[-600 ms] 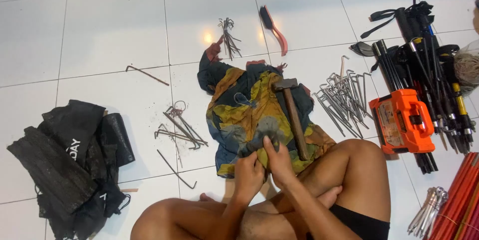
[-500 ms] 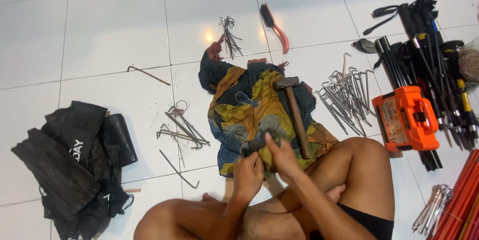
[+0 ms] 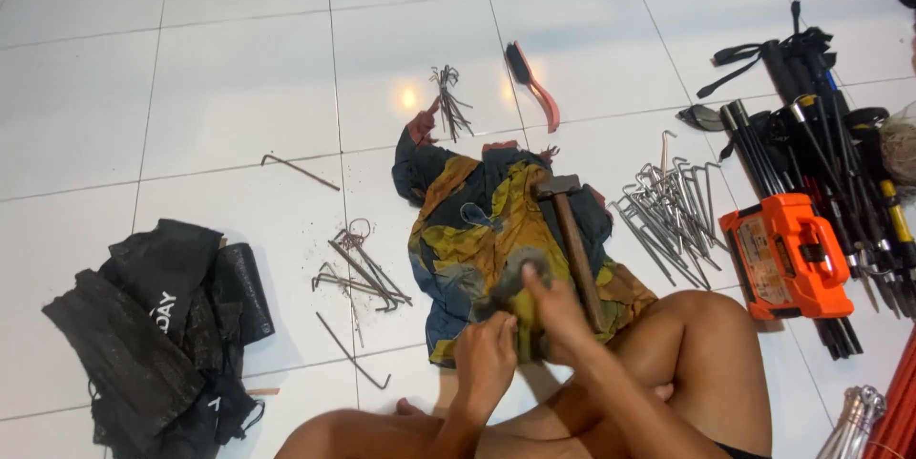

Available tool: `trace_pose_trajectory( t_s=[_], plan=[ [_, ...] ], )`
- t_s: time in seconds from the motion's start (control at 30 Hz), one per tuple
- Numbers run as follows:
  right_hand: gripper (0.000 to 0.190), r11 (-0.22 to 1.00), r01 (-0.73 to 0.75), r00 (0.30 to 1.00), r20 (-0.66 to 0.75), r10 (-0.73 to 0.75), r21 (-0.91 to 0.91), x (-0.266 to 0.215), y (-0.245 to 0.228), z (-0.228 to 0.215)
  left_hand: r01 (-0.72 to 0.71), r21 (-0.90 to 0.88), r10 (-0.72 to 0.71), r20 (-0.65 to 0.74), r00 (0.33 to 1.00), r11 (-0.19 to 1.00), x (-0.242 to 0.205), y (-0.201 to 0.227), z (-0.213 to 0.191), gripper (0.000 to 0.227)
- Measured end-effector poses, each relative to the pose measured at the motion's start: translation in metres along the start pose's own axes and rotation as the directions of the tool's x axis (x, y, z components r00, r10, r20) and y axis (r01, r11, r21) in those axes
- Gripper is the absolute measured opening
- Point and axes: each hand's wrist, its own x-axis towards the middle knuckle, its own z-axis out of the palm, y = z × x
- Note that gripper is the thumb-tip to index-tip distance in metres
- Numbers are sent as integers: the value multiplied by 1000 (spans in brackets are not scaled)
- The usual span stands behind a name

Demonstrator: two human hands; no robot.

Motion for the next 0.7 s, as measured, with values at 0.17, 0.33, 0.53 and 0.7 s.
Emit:
trace_pose_trajectory(
  t_s=[0.17, 0.33, 0.53, 0.7],
  plan=[
    [48, 962, 209, 961, -147, -235, -173, 26, 9, -17, -73, -136, 71, -23, 997, 988, 4, 14, -5, 14],
    [37, 967, 250, 968, -8, -251, -56, 14, 47, 5, 51, -142, -53, -14, 998, 989, 2, -8, 8, 16],
    [36, 781, 524, 850, 272, -451, -341, 6, 42, -18, 238, 107, -261, 361, 895, 965, 27, -2, -49, 23],
    [23, 649, 635, 766, 450, -459, -418, -32, 28, -17, 80, -308, -29, 168, 985, 948, 36, 5, -57, 32]
  ],
)
